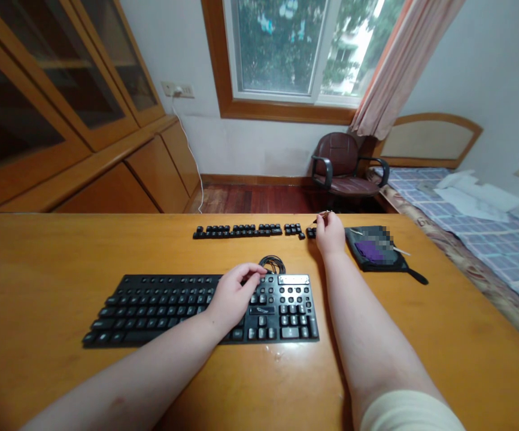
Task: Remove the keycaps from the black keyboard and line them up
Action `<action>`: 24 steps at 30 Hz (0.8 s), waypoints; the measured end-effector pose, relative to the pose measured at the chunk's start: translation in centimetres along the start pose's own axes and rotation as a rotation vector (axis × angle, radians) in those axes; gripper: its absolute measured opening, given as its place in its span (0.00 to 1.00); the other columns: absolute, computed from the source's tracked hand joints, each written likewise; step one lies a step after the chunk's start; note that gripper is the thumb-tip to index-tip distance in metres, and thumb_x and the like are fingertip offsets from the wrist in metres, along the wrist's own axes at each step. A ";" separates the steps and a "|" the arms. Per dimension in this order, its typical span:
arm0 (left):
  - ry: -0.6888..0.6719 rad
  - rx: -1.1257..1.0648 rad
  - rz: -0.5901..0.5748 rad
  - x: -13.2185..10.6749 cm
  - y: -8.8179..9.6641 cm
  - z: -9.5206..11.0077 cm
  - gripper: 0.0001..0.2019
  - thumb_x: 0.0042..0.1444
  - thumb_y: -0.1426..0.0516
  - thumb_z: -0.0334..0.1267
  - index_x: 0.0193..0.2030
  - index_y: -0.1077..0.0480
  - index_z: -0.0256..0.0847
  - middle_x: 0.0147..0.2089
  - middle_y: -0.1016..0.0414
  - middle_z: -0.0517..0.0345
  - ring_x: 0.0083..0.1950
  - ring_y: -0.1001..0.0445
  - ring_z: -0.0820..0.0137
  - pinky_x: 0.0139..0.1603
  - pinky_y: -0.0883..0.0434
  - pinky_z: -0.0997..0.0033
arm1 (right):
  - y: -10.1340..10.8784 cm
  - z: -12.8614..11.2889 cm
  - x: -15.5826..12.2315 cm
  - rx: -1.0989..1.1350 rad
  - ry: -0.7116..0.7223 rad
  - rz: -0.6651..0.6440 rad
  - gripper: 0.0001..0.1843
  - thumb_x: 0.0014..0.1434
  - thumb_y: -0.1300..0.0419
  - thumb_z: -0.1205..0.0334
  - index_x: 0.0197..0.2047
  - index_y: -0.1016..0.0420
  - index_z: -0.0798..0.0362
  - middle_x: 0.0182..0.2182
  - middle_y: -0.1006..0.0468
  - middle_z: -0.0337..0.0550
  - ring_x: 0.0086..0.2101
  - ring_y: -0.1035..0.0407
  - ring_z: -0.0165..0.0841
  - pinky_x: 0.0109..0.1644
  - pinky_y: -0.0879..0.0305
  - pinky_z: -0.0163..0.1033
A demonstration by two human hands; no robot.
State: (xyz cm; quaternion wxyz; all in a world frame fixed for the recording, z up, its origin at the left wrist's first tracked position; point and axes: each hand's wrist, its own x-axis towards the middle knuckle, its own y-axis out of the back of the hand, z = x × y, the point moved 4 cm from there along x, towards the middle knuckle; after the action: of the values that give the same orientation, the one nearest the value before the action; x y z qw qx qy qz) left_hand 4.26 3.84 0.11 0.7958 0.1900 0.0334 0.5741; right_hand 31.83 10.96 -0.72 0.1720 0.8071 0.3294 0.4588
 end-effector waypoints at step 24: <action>-0.003 0.003 0.003 0.0 0.1 0.1 0.08 0.55 0.49 0.32 0.36 0.27 0.41 0.37 0.24 0.58 0.40 0.27 0.69 0.43 0.30 0.69 | 1.2 3.6 0.8 0.009 -0.097 0.104 0.14 0.58 0.52 0.54 0.36 0.32 0.55 0.26 0.28 0.45 0.30 0.33 0.38 0.35 0.39 0.43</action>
State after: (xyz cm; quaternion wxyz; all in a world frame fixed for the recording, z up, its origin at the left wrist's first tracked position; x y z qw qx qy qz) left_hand 4.23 3.81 0.26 0.7946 0.1921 0.0331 0.5751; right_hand 35.66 10.75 -1.41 0.1603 0.8451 0.2804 0.4260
